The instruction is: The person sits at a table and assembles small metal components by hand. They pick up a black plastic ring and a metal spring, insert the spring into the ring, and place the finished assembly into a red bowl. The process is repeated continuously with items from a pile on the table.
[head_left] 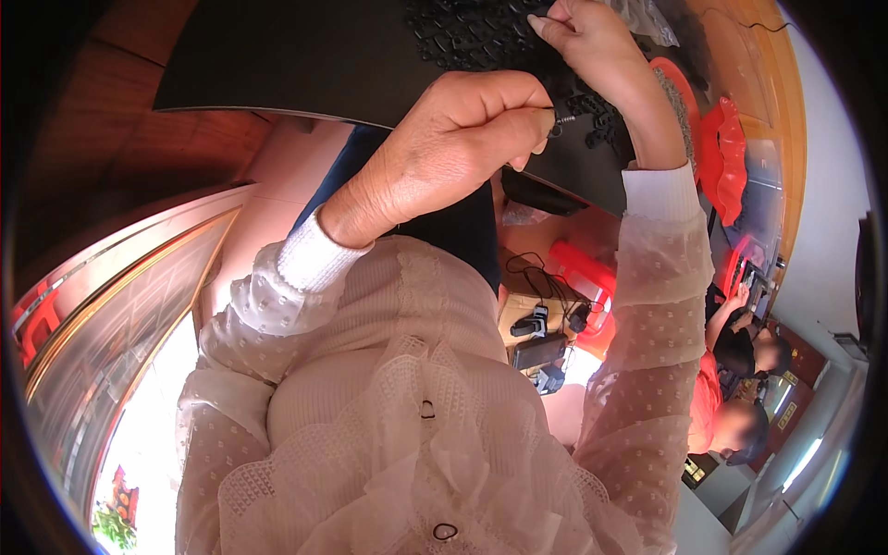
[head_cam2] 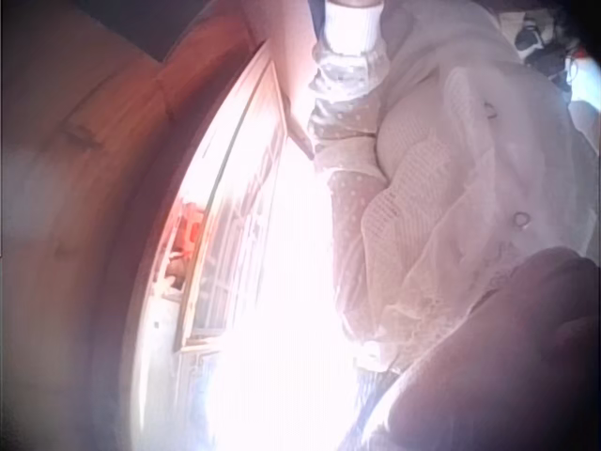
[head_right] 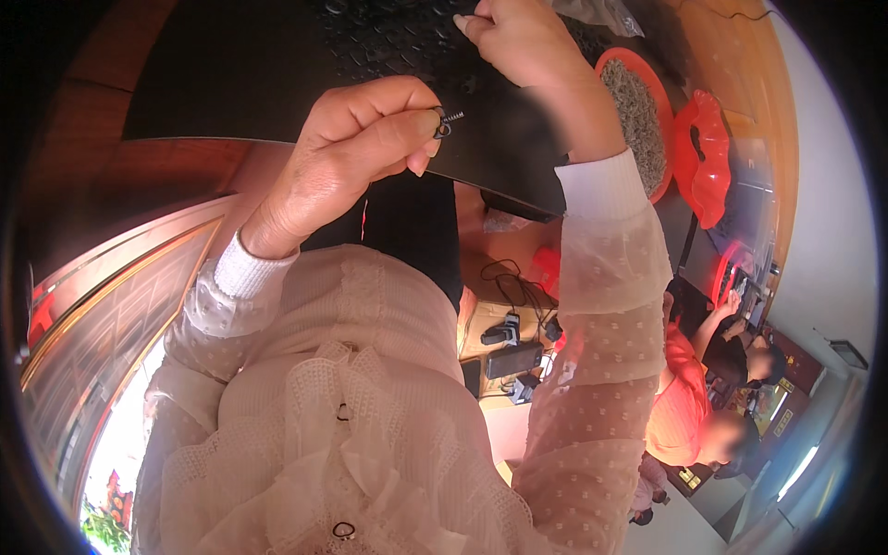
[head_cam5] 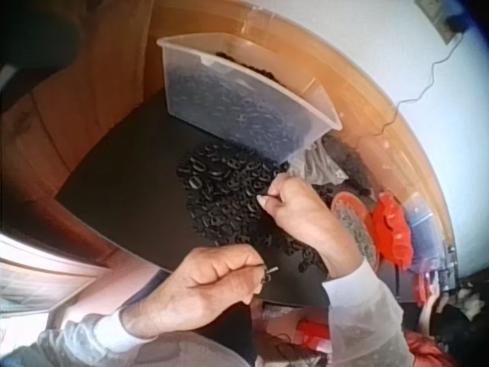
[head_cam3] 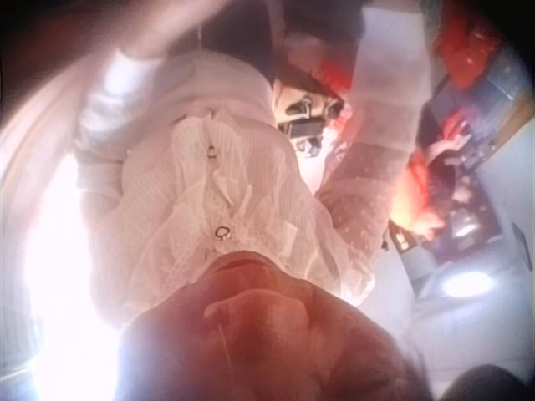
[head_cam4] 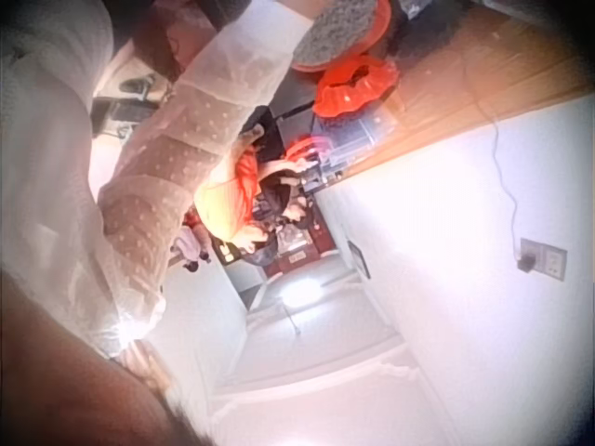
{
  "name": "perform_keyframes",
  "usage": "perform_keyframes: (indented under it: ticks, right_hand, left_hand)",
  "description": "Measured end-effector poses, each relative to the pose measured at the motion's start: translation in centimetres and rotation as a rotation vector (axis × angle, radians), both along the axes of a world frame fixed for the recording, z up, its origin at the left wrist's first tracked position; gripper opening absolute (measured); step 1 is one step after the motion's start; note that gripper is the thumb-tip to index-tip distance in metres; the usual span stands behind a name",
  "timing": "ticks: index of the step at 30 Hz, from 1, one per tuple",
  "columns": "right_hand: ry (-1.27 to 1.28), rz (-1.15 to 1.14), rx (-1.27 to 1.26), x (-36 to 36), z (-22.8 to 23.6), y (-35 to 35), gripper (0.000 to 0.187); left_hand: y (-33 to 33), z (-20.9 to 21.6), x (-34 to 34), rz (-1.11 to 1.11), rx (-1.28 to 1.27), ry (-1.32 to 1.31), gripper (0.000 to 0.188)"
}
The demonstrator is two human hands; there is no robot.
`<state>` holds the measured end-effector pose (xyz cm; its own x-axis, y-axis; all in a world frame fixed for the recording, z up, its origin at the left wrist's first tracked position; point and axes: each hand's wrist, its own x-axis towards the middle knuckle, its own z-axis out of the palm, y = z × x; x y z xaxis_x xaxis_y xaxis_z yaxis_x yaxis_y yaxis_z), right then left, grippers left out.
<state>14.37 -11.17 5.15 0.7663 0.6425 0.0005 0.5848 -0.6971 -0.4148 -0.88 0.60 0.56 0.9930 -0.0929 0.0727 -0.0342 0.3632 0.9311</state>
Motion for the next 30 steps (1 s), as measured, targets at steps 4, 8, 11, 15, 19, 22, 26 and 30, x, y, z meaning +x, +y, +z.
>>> perform_keyframes:
  ticks: [4, 8, 11, 15, 19, 22, 26, 30]
  right_hand:
    - [-0.08, 0.106, -0.107, 0.4, 0.1, -0.1, 0.021]
    - [-0.08, 0.129, -0.037, -0.7, 0.5, -0.5, 0.022]
    - [0.3, 0.043, 0.146, -1.6, 1.9, -1.8, 0.021]
    - [0.743, -0.071, 0.416, -3.9, 2.3, -4.0, 0.026]
    - [0.778, -0.059, 0.437, -5.0, 2.7, -4.7, 0.027]
    - [0.767, -0.025, 0.448, -5.2, 2.6, -4.9, 0.027]
    - [0.74, 0.011, 0.426, -5.4, 2.5, -4.9, 0.027]
    - [0.708, -0.006, 0.397, -5.8, 2.7, -5.0, 0.028]
  left_hand:
    - [0.0, -0.1, 0.1, -0.008, 0.012, -0.019, 0.014]
    - [0.1, 0.0, 0.1, -0.002, -0.021, 0.011, 0.014]
    - [0.2, 0.3, 0.0, 0.006, -0.037, 0.039, 0.014]
    - [0.4, 0.7, 0.1, -0.018, -0.056, 0.074, 0.016]
    - [0.2, 0.9, 0.2, -0.007, -0.08, 0.113, 0.016]
    - [0.0, 0.6, 0.2, 0.014, -0.053, 0.09, 0.016]
    - [0.1, 0.8, 0.3, 0.008, -0.031, 0.098, 0.016]
    - [0.0, 0.8, 0.4, 0.011, -0.005, 0.086, 0.016]
